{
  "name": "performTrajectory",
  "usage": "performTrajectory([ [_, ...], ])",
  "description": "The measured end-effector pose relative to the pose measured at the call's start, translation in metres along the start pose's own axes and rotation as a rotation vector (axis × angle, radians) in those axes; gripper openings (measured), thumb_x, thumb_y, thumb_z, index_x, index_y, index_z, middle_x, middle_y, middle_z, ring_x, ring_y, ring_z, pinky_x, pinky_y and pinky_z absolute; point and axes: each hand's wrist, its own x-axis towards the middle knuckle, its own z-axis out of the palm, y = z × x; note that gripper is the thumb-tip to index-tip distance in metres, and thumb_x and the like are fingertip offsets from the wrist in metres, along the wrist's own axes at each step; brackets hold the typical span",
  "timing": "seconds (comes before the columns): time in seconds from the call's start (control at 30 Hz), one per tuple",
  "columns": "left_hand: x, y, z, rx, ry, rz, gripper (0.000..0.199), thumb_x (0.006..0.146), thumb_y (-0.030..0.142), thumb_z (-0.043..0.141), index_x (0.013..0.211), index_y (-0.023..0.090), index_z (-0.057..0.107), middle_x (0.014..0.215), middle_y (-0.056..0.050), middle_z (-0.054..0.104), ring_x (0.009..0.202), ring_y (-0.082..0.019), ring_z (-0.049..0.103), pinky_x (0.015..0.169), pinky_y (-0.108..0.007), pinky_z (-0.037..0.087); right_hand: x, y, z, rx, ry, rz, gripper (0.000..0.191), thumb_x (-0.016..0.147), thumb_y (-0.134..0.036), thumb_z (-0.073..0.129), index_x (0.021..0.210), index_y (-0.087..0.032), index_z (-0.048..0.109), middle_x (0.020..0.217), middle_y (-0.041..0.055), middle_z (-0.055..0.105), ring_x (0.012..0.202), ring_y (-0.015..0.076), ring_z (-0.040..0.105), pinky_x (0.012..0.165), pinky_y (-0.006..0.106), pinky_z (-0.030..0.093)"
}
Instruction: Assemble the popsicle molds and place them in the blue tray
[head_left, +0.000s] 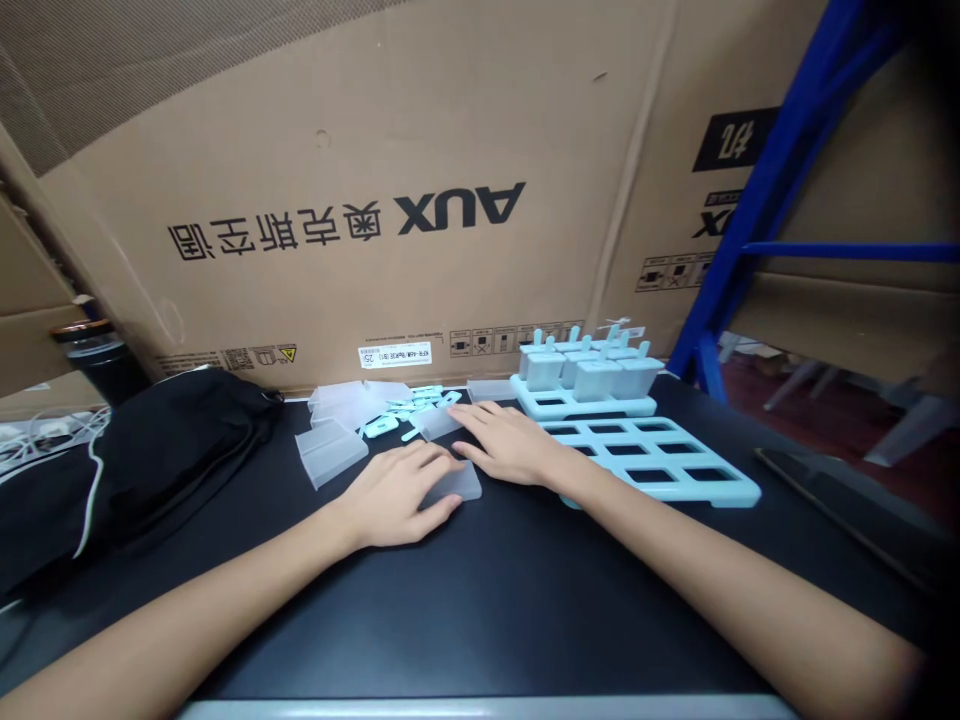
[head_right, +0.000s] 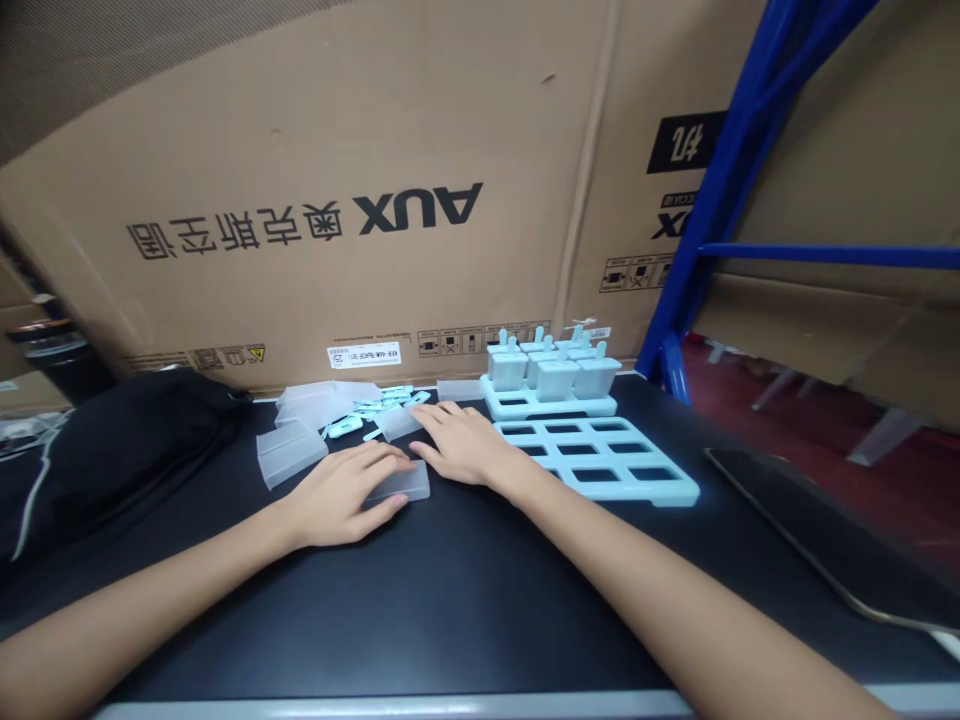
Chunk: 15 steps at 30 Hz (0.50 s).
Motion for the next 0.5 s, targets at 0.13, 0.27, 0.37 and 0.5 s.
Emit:
performTrajectory([
  [0.13,0.001,0.002,-0.001,0.053,0.049,-0.072,0.032,0.094,0.043,0.047,0.115,0.02,0.056,0.114,-0.006,0.064,0.104,-0.024,0.061,0.087,-0.038,0.051,-0.008,0.002,-0.011,-0.088,0.037,0.034,0.037,0.095,-0.041,0.044,0.117,-0.015,0.059,0.122,0.0157,0.06,0.113,0.0311,0.053,0.09,0.044,0.045],
  [0.27,0.002,0.001,-0.003,0.095,0.147,-0.245,0.028,0.094,0.042,0.047,0.11,0.02,0.055,0.111,-0.006,0.064,0.102,-0.026,0.061,0.082,-0.039,0.051,-0.013,0.004,-0.016,-0.024,0.017,0.071,0.028,0.089,-0.039,0.054,0.104,-0.016,0.055,0.108,0.0145,0.061,0.101,0.0284,0.057,0.081,0.038,0.046],
  [0.37,0.002,0.0,-0.002,0.087,0.148,-0.328,0.025,0.093,0.04,0.048,0.108,0.022,0.054,0.108,-0.005,0.065,0.099,-0.026,0.061,0.08,-0.039,0.051,-0.014,0.007,-0.017,0.062,-0.025,0.1,0.026,0.087,-0.036,0.056,0.104,-0.017,0.051,0.103,0.0114,0.063,0.092,0.0257,0.06,0.074,0.035,0.045],
  [0.5,0.002,-0.001,0.003,0.105,0.101,-0.342,0.022,0.091,0.038,0.048,0.103,0.021,0.054,0.103,-0.006,0.065,0.098,-0.027,0.061,0.081,-0.04,0.051,-0.013,0.013,-0.021,0.115,0.035,0.104,0.023,0.089,-0.037,0.05,0.103,-0.019,0.051,0.104,0.0107,0.063,0.093,0.0244,0.06,0.076,0.034,0.043],
])
